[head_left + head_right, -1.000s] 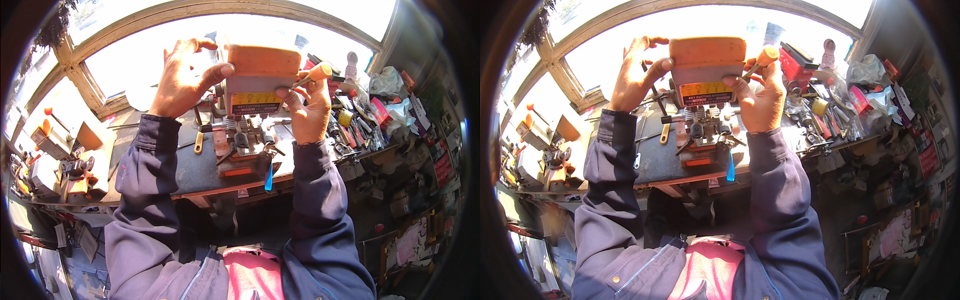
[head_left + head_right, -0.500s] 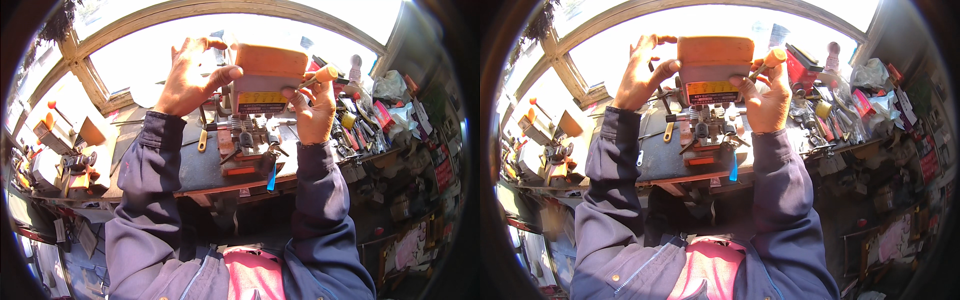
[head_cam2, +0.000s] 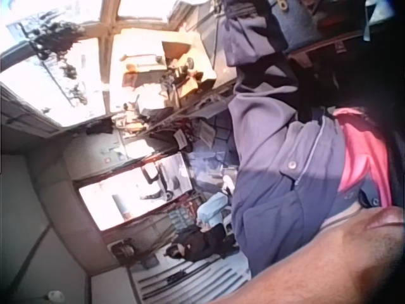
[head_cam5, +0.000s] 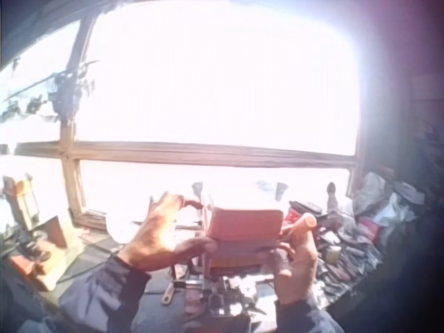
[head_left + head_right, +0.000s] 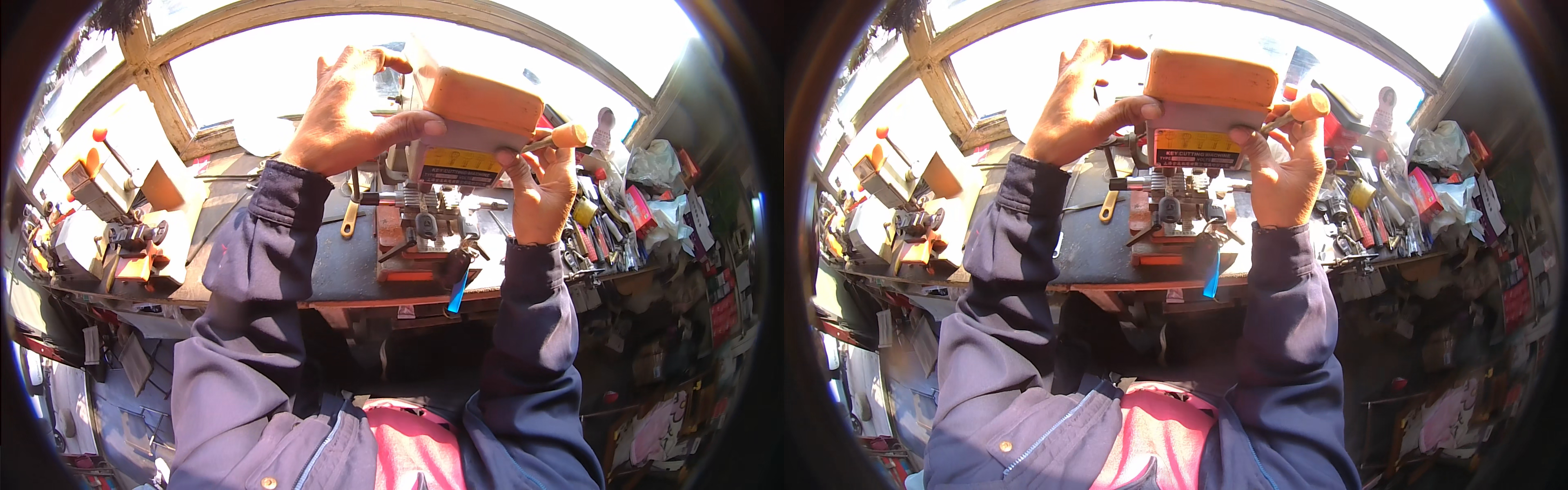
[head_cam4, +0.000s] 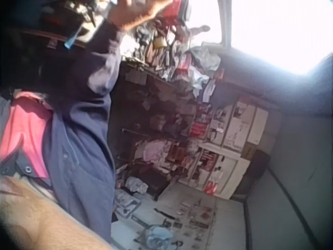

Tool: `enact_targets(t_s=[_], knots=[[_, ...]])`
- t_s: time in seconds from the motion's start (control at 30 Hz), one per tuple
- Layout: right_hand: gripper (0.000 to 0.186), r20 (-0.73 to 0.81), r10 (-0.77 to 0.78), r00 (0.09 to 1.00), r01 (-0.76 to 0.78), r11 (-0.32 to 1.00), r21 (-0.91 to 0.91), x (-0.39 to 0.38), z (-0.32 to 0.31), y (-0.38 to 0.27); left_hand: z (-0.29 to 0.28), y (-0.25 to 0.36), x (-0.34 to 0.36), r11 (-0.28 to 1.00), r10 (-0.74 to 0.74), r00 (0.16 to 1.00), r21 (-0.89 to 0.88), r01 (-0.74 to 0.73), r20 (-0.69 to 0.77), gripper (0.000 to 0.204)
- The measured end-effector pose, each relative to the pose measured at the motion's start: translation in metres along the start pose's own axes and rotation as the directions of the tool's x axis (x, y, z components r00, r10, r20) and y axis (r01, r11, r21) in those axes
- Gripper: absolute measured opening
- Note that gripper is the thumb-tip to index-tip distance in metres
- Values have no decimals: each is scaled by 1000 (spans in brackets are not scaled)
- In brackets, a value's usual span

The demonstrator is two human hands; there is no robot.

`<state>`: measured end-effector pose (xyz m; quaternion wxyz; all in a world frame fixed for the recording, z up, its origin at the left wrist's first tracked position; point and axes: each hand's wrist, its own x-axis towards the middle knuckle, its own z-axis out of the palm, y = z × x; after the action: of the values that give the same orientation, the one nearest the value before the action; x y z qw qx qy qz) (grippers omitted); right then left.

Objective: The person operates a key-cutting machine to duplicate a key, then uses a metal file to smooth the edges of the cut key. They handle the key and file by hand, adjusting the key in the machine and filing the blade.

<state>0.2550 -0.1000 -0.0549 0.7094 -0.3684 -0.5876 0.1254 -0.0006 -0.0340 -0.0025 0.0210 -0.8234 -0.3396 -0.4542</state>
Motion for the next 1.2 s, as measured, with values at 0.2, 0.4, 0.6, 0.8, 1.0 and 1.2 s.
enact_targets(t_s=[0.2, 0.4, 0.6, 0.8, 1.0, 1.2], knots=[[64, -6, -15, 1000, 15, 1000, -20, 0, 0, 0, 0, 0, 1, 999, 33, 999, -2, -33, 1, 85], [64, -20, -1, 1000, 0, 1000, -28, 1, -1, 1, 1, 1, 0, 999, 43, 999, -12, -44, -29, 84], [56, -8, 20, 1000, -20, 1000, 1, 0, -3, 5, 1, 2, 1, 999, 35, 999, -4, -35, -7, 86], [63, -18, -10, 1000, 9, 1000, -11, 1, -3, 7, 1, 0, 0, 999, 48, 999, -10, -48, -1, 89], [57, -5, 13, 1000, -12, 1000, 5, -1, -2, 3, 3, 1, -2, 999, 44, 998, 9, -44, -34, 87], [63, -6, -4, 1000, 4, 1000, -1, 0, 0, 0, 3, 1, -2, 999, 32, 998, 16, -32, -46, 87]])
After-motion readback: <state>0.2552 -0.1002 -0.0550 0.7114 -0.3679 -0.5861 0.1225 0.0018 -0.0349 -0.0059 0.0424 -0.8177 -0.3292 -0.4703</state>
